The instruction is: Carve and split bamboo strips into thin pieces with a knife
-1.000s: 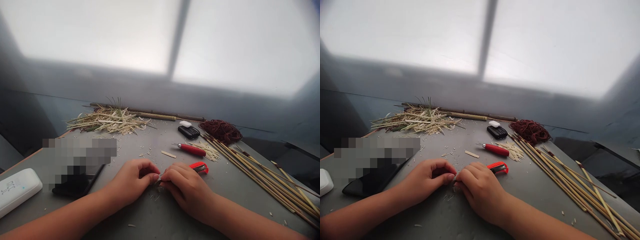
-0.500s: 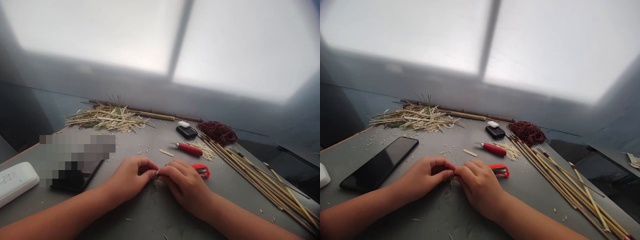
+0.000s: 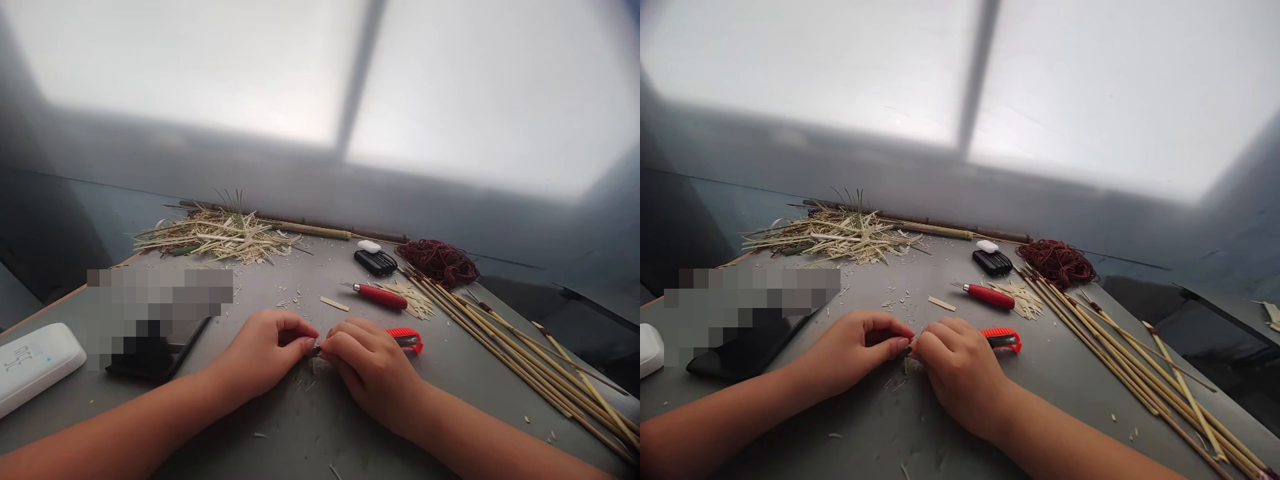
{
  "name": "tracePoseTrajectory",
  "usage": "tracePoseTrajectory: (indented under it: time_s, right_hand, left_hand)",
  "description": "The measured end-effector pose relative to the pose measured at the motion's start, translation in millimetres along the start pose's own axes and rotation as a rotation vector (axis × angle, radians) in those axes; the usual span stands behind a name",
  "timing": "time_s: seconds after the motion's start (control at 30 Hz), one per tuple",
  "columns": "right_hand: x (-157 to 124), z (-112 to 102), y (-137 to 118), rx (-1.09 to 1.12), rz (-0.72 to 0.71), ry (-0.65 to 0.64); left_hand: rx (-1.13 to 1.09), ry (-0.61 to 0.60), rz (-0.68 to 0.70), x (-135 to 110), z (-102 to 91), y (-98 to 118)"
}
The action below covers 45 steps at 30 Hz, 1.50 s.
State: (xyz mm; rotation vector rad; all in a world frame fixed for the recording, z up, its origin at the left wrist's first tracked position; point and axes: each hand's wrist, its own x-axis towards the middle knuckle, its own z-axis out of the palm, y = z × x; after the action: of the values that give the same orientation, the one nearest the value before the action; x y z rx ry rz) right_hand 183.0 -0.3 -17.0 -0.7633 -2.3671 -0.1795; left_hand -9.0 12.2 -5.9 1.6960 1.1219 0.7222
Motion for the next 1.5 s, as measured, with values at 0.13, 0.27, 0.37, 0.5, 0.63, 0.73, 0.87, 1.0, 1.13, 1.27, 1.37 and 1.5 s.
tracePoseTrajectory:
  time_s: [0.13,0.27,0.37,0.5,0.63,0.73,0.87,1.0,1.13,1.27,1.37,1.5]
  right_hand:
    - [0,0,1,-0.005,-0.016,-0.039]
    - [0,-3,1,0.041,0.003,-0.071]
    - [0,-5,1,0.075,0.022,-0.096]
    - [0,-7,0,0.101,0.024,-0.129]
    - [0,-8,1,0.122,0.003,-0.149]
    - [-2,-7,1,0.119,-0.026,-0.150]
    - [-4,-6,3,0.083,-0.052,-0.089]
    - [-3,-7,4,0.083,-0.032,-0.018]
    - [-3,-6,5,0.088,-0.034,-0.020]
    - [-2,-5,6,0.071,-0.030,-0.024]
    - [-2,-4,7,0.061,-0.029,-0.014]
    - [-2,-2,7,0.045,-0.032,0.001]
  left_hand:
    - [0.000,0.005,-0.004,0,-0.3,0]
    - [-0.010,-0.002,-0.012,0,-0.5,-1]
    - [-0.026,-0.014,-0.003,-1,-1.1,-2]
    - [-0.046,-0.024,0.011,-1,-1.2,-1]
    - [-0.009,-0.008,0.030,-1,-0.5,-1]
    - [0.031,-0.008,0.053,-2,-1.0,-1]
    - [0.131,-0.046,0.140,-4,-5.7,-3]
    - [0.413,-0.099,0.371,-6,-13.9,-3]
    - [0.569,-0.089,0.417,-4,-18.7,-2]
    - [0.572,-0.083,0.395,-2,-17.2,-3]
    - [0.492,-0.078,0.377,-2,-14.6,-3]
    - [0.385,-0.070,0.338,-3,-11.7,-2]
